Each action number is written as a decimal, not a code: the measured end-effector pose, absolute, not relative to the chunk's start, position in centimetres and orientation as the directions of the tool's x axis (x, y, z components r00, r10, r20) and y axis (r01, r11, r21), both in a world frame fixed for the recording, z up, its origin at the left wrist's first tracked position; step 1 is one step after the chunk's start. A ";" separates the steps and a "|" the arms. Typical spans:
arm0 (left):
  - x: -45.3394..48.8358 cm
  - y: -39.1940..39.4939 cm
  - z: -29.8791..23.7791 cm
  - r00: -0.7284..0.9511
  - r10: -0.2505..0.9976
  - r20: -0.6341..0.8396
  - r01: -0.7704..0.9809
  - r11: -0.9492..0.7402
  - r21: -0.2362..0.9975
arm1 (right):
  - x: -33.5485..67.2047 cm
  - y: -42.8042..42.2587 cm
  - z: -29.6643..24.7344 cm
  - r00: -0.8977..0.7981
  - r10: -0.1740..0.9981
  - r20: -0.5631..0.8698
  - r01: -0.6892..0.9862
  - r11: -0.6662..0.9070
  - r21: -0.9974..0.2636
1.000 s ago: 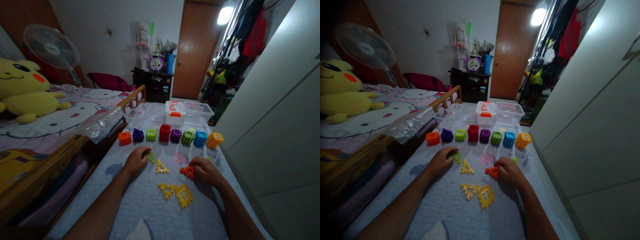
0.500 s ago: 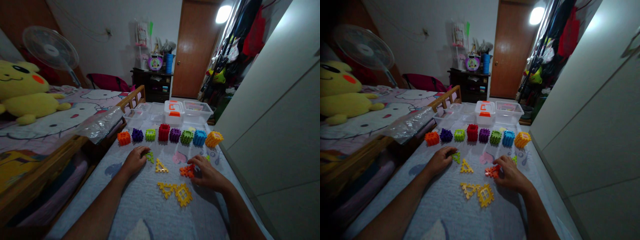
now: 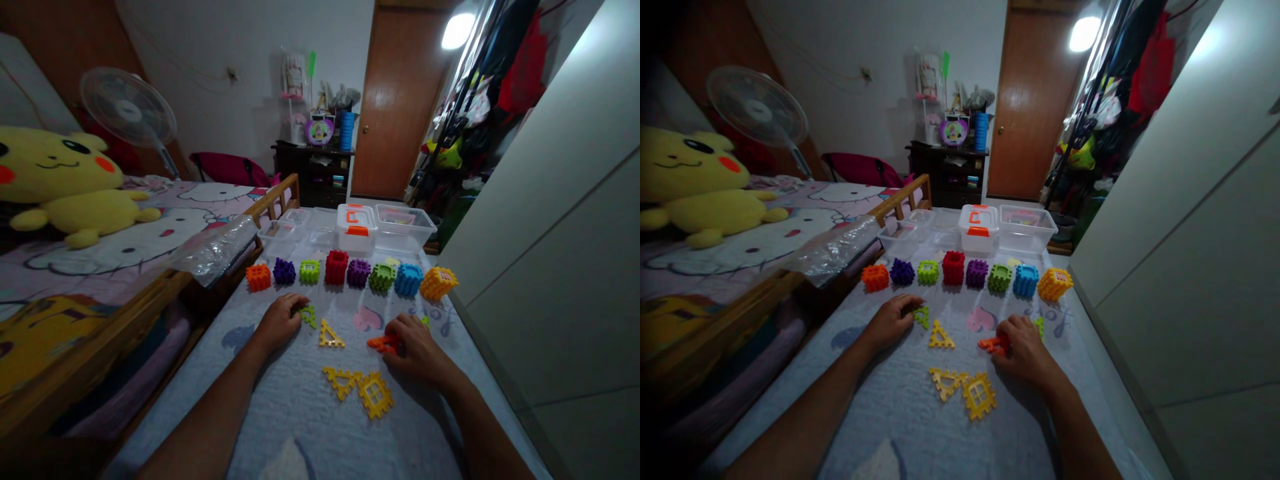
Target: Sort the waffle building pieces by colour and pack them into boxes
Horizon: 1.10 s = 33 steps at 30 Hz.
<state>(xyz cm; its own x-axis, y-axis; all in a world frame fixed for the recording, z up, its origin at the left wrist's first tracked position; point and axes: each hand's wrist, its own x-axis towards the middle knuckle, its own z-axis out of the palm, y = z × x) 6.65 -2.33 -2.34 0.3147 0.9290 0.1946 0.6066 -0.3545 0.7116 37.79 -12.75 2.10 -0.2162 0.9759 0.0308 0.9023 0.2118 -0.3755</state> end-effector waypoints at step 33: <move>7.3 -3.5 -1.0 0.320 0.858 0.403 0.637 -0.509 0.579 | 38.9 -12.4 2.5 -0.266 0.964 0.009 0.835 0.235 -0.497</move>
<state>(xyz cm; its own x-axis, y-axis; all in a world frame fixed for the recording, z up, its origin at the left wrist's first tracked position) 7.32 -3.54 -0.96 0.3197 0.8577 0.4027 0.6370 -0.5092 0.5787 38.94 -12.44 2.49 -0.2659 0.9640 0.0093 0.8353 0.2352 -0.4969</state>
